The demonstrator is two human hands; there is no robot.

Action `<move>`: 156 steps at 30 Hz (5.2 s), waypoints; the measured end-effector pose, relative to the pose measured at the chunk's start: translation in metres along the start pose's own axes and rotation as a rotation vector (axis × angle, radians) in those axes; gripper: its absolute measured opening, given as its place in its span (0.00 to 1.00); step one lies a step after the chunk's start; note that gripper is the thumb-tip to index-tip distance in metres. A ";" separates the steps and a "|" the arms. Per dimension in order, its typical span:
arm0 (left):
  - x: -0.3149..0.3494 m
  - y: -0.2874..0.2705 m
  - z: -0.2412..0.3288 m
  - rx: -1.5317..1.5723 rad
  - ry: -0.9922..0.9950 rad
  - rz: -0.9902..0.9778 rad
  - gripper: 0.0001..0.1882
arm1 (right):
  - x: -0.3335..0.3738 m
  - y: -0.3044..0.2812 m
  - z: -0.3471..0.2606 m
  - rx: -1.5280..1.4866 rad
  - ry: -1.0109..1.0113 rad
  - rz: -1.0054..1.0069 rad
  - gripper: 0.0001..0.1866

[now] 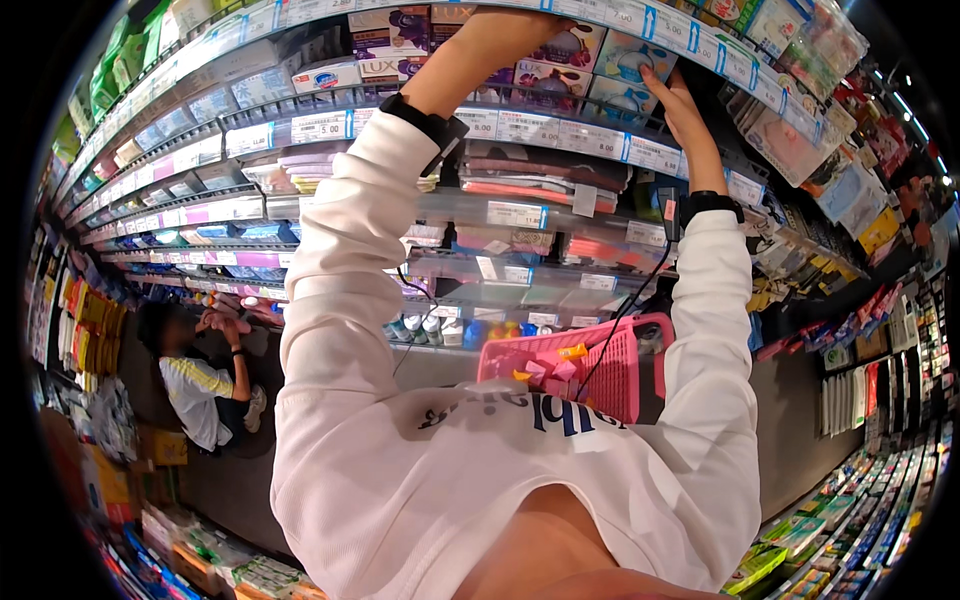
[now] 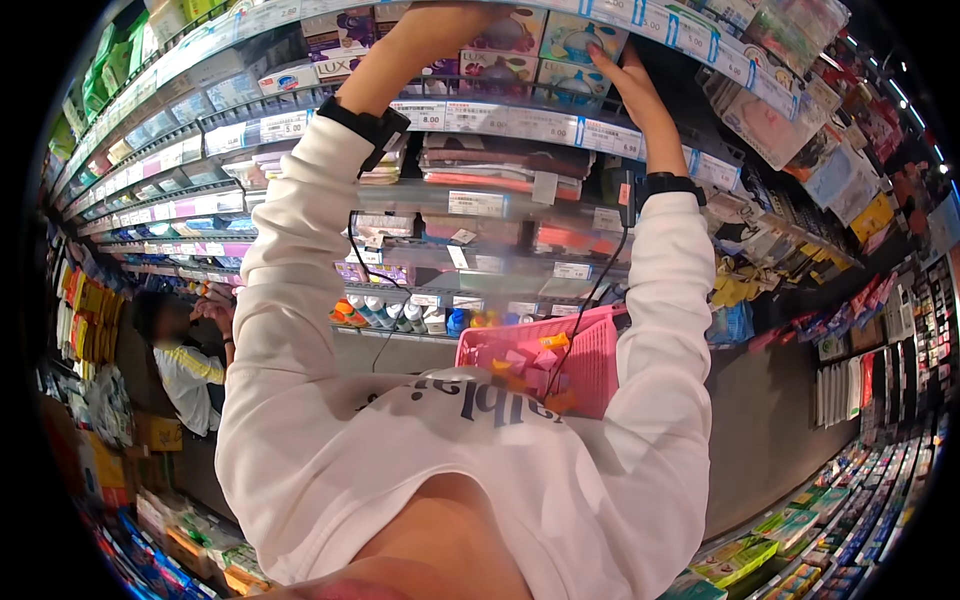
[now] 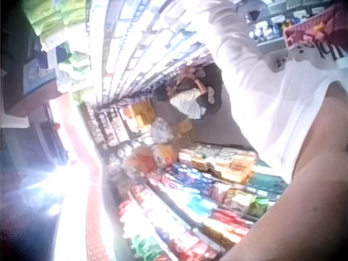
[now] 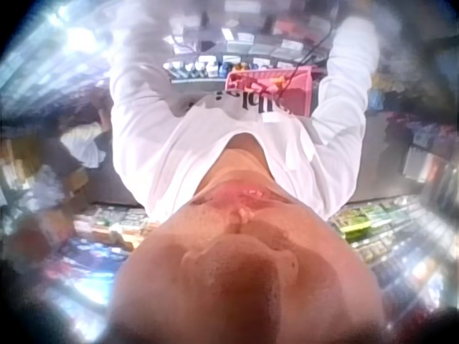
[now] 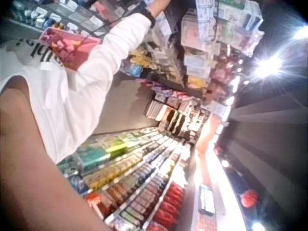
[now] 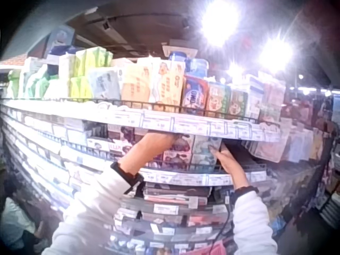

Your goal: The person repeatedly picks up bars of soap from a pink shopping basket and places them onto a store shelf. They handle the soap bars one at a time, arranging them in rows on the shelf.

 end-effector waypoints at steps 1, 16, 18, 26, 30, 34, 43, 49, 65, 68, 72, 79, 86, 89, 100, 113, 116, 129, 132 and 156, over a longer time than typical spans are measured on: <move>0.003 0.006 -0.002 0.008 -0.018 -0.050 0.14 | 0.000 0.002 -0.001 -0.009 0.024 -0.020 0.44; -0.009 0.003 0.009 0.116 -0.205 -0.139 0.22 | -0.016 -0.005 0.023 -0.795 -0.006 -0.174 0.19; -0.015 0.012 0.009 0.124 -0.166 -0.055 0.23 | -0.021 -0.007 0.021 -0.842 -0.015 -0.098 0.19; -0.027 0.017 0.016 0.292 -0.086 -0.009 0.25 | -0.031 -0.002 0.037 -0.828 0.053 -0.007 0.20; -0.033 0.041 0.021 0.413 -0.239 -0.195 0.26 | -0.029 -0.011 0.055 -0.642 0.091 0.127 0.26; -0.041 0.025 0.029 0.291 -0.239 -0.181 0.26 | -0.028 -0.002 0.051 -0.641 0.032 0.214 0.31; -0.018 0.008 0.048 0.287 -0.568 -0.710 0.25 | 0.036 0.008 -0.020 -0.372 -0.104 0.239 0.28; 0.127 -0.029 0.157 0.982 -0.491 -0.038 0.11 | 0.238 -0.035 0.010 -0.001 0.214 0.370 0.32; 0.413 0.103 0.486 1.367 -0.039 -1.642 0.16 | 0.619 0.203 0.270 -0.382 1.267 0.379 0.22; 0.433 0.144 0.534 1.498 -0.312 -1.637 0.16 | 0.616 0.213 0.319 0.117 1.243 0.165 0.27; 0.446 0.183 0.593 1.578 -0.617 -1.740 0.17 | 0.653 0.207 0.394 0.608 1.387 0.062 0.34; 0.469 0.189 0.644 1.678 -0.783 -1.786 0.17 | 0.676 0.191 0.459 0.953 1.368 0.104 0.26; 0.527 0.170 0.643 1.659 -0.899 -1.834 0.15 | 0.684 0.209 0.471 1.154 1.373 0.075 0.27; 0.503 0.179 0.640 1.745 -1.019 -1.785 0.14 | 0.687 0.207 0.476 1.083 1.335 0.031 0.29; 0.449 0.241 0.692 1.662 -0.879 -1.366 0.18 | 0.686 0.197 0.472 0.730 1.391 0.432 0.32; 0.445 0.325 0.799 1.436 -0.574 -1.708 0.31 | 0.709 0.238 0.465 0.053 1.730 1.406 0.29; 0.444 0.331 0.808 1.241 -0.388 -1.903 0.33 | 0.718 0.245 0.470 0.149 1.748 1.352 0.25; 0.445 0.306 0.785 1.098 -0.305 -1.990 0.34 | 0.743 0.286 0.463 -0.353 1.815 1.822 0.17; 0.451 0.303 0.784 1.129 -0.327 -1.954 0.33 | 0.736 0.296 0.462 -0.528 1.674 1.941 0.14; 0.480 0.277 0.692 1.735 -0.866 -1.626 0.22 | 0.686 0.246 0.392 -0.949 1.692 2.125 0.14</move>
Point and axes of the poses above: each hand's wrist, its own x-axis away from the middle knuckle, its own y-axis out of the palm, z = x × y, the point moved 4 cm from there along -x, towards the middle knuckle, and after that the axes turned 8 degrees about x, right-handed, at the moved point
